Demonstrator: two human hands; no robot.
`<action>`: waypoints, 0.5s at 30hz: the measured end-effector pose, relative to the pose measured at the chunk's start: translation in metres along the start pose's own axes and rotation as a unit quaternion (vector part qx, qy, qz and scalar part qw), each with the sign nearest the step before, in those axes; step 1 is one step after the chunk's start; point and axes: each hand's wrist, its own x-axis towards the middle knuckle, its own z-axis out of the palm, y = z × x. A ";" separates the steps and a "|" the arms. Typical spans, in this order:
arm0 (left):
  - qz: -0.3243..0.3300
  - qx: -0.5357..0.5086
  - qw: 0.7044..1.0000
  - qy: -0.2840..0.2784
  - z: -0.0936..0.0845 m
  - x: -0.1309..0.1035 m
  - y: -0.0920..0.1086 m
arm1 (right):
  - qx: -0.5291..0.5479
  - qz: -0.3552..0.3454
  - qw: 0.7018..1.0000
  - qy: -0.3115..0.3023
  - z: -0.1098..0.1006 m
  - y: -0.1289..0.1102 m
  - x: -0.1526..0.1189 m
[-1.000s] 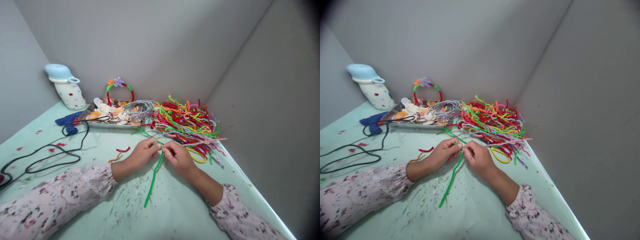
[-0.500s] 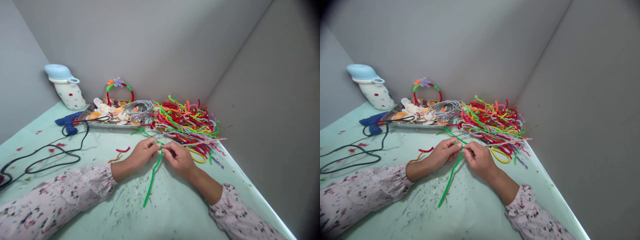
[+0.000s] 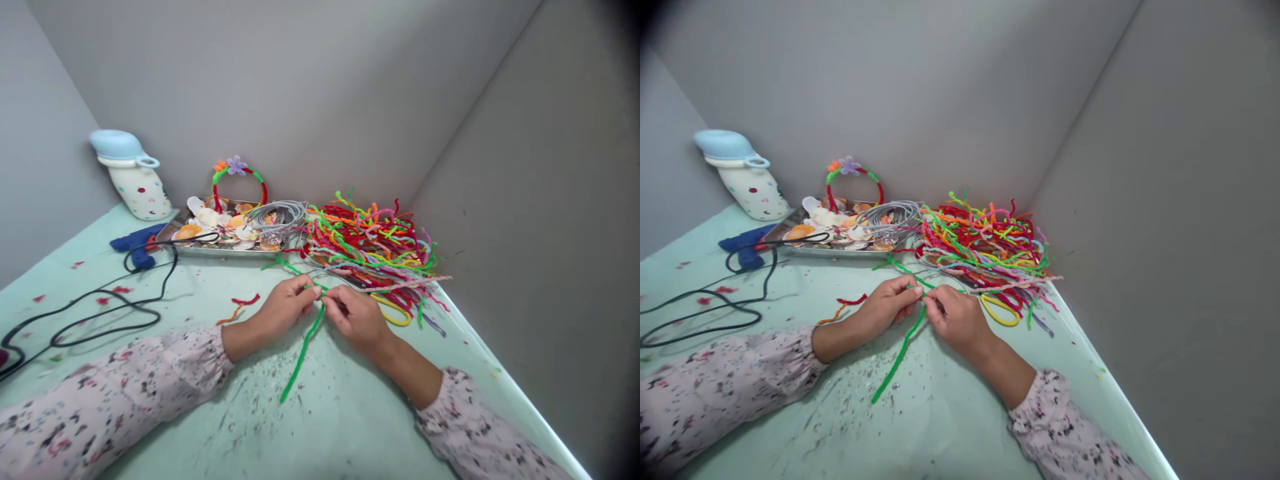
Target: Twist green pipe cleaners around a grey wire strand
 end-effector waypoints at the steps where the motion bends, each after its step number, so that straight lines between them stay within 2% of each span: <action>1: 0.001 -0.001 1.000 0.000 0.000 0.000 0.000 | 0.004 -0.004 1.000 -0.001 -0.001 0.000 0.000; 7: 0.001 -0.011 1.000 -0.001 -0.001 0.000 0.001 | 0.024 -0.013 1.000 -0.015 0.000 0.003 -0.001; 15: 0.005 -0.013 1.000 -0.002 0.000 0.000 -0.001 | -0.012 -0.015 1.000 -0.019 0.001 0.003 -0.002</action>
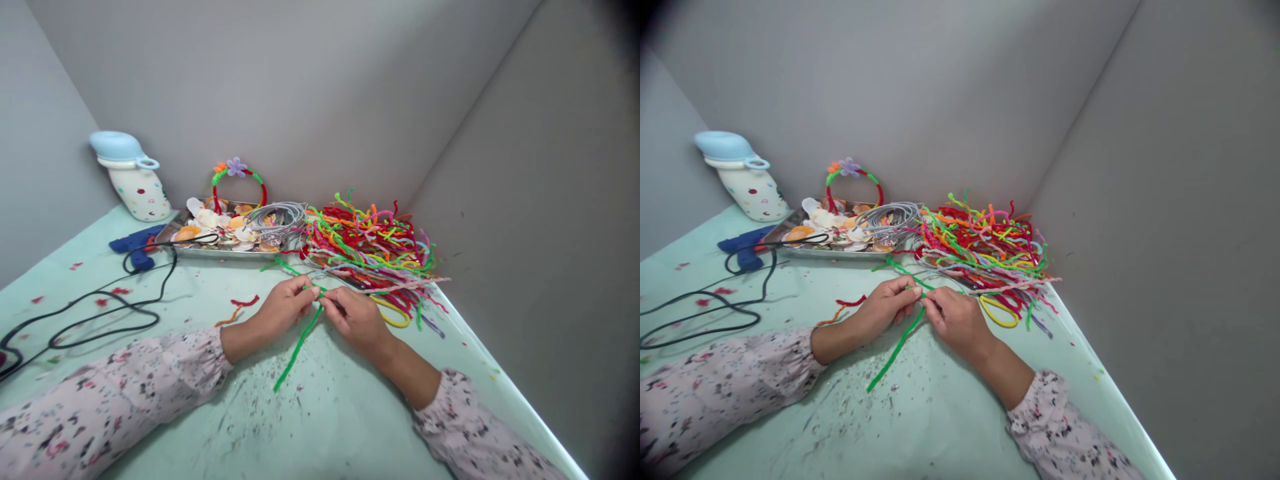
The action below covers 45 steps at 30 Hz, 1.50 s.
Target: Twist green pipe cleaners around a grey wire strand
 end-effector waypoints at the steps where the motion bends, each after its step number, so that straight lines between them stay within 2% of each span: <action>1: -0.001 0.000 1.000 0.001 0.000 0.000 0.000 | -0.002 -0.001 1.000 -0.003 0.000 0.000 0.000; 27: 0.013 0.000 1.000 0.008 0.001 0.000 0.002 | -0.057 -0.057 0.996 0.034 0.004 0.005 -0.001; 31: 0.022 0.004 1.000 0.007 0.001 -0.001 0.003 | -0.016 -0.045 0.998 0.038 0.001 0.004 0.000; 35: 0.004 -0.027 0.999 0.031 0.001 0.000 0.005 | 0.051 0.003 0.998 0.043 -0.002 0.003 0.000; 38: -0.008 -0.057 0.997 0.043 0.002 0.001 0.005 | 0.069 0.032 0.995 0.069 -0.002 0.004 0.000; 45: 0.004 -0.050 0.998 0.038 0.002 0.002 0.004 | 0.066 0.016 0.994 0.087 -0.001 0.006 0.001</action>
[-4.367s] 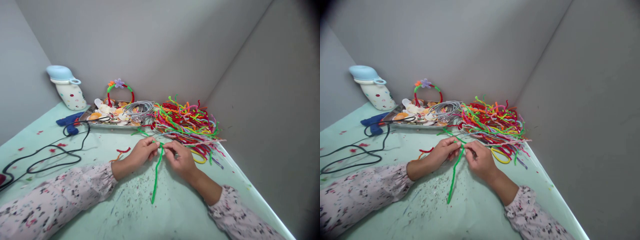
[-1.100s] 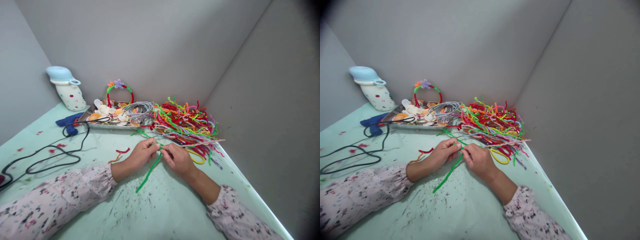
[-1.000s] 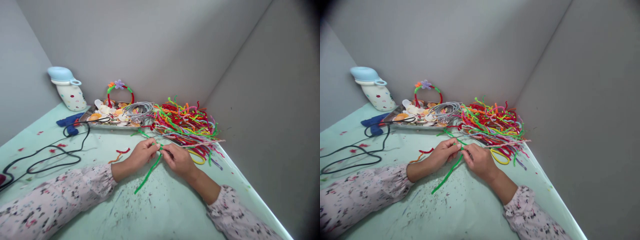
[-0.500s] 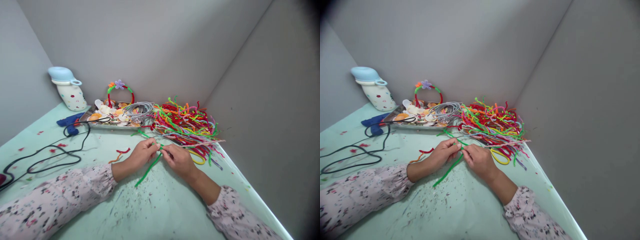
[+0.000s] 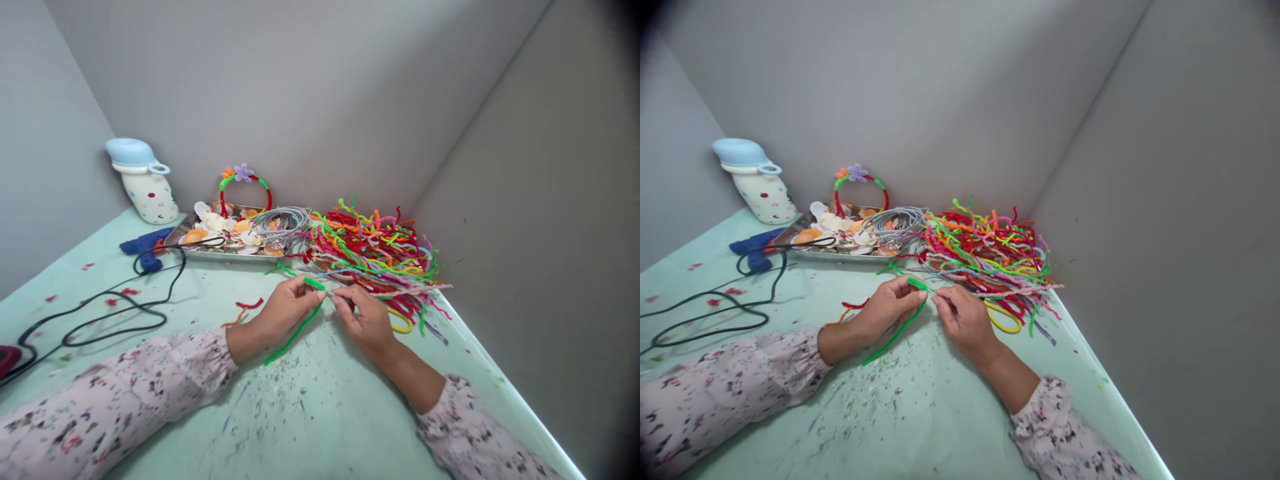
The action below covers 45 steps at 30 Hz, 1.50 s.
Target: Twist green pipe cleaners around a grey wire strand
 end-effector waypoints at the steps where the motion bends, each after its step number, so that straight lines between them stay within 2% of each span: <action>1: -0.002 0.004 1.000 0.002 0.000 0.000 0.000 | 0.002 0.000 1.000 -0.001 0.000 0.000 0.000; 16: 0.008 -0.006 1.000 0.022 -0.002 0.001 -0.008 | 0.014 0.008 1.000 -0.005 0.000 -0.002 -0.002; 25: 0.018 0.024 0.999 0.017 -0.001 0.000 0.000 | 0.025 0.032 0.999 -0.010 0.000 -0.004 -0.002; 29: 0.018 0.036 0.999 0.030 0.001 -0.002 0.002 | 0.014 0.024 1.000 0.011 -0.001 -0.005 -0.001; 32: 0.022 0.001 1.000 0.022 0.002 -0.002 0.002 | 0.007 0.026 0.999 0.032 -0.001 -0.005 0.000; 37: -0.023 -0.061 0.998 -0.021 0.001 -0.002 0.003 | -0.026 0.010 0.999 0.024 0.000 -0.003 -0.002; 45: -0.069 -0.061 0.995 -0.037 -0.002 0.001 0.004 | -0.030 -0.008 1.000 0.004 0.001 -0.003 -0.004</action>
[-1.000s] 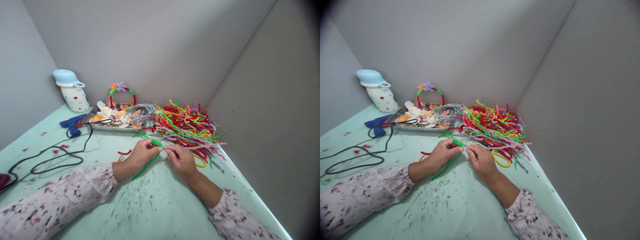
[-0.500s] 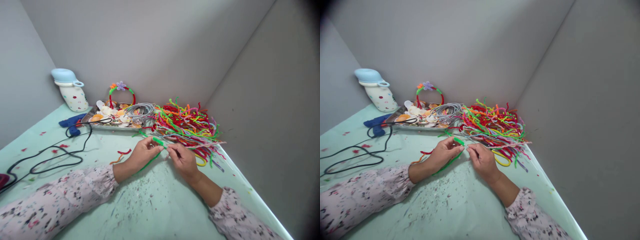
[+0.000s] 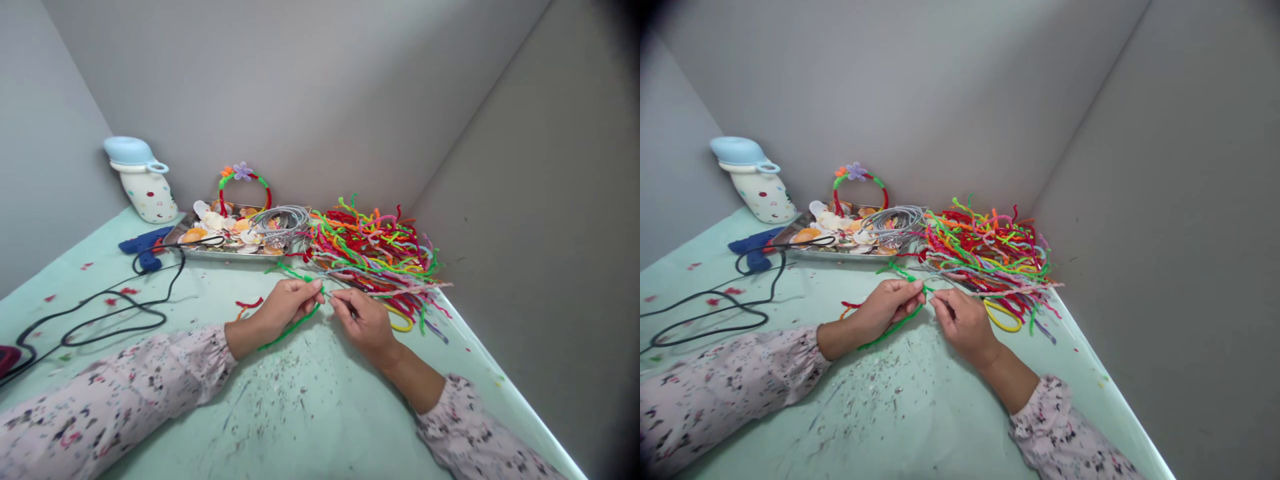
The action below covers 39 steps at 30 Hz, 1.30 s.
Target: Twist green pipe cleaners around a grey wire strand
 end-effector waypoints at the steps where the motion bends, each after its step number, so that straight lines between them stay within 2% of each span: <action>1: -0.002 0.000 1.000 0.001 0.000 0.000 0.000 | 0.000 0.001 1.000 -0.002 0.000 0.000 0.000; 18: -0.011 0.033 0.999 0.008 -0.005 0.004 -0.007 | 0.026 -0.018 0.999 -0.028 -0.004 -0.003 -0.001; 28: 0.009 0.072 0.997 0.039 -0.006 0.003 -0.008 | 0.049 -0.015 0.998 -0.030 -0.003 -0.006 0.001; 39: 0.021 0.056 0.996 0.064 -0.004 0.003 -0.006 | 0.098 0.050 0.994 -0.024 -0.003 -0.005 0.000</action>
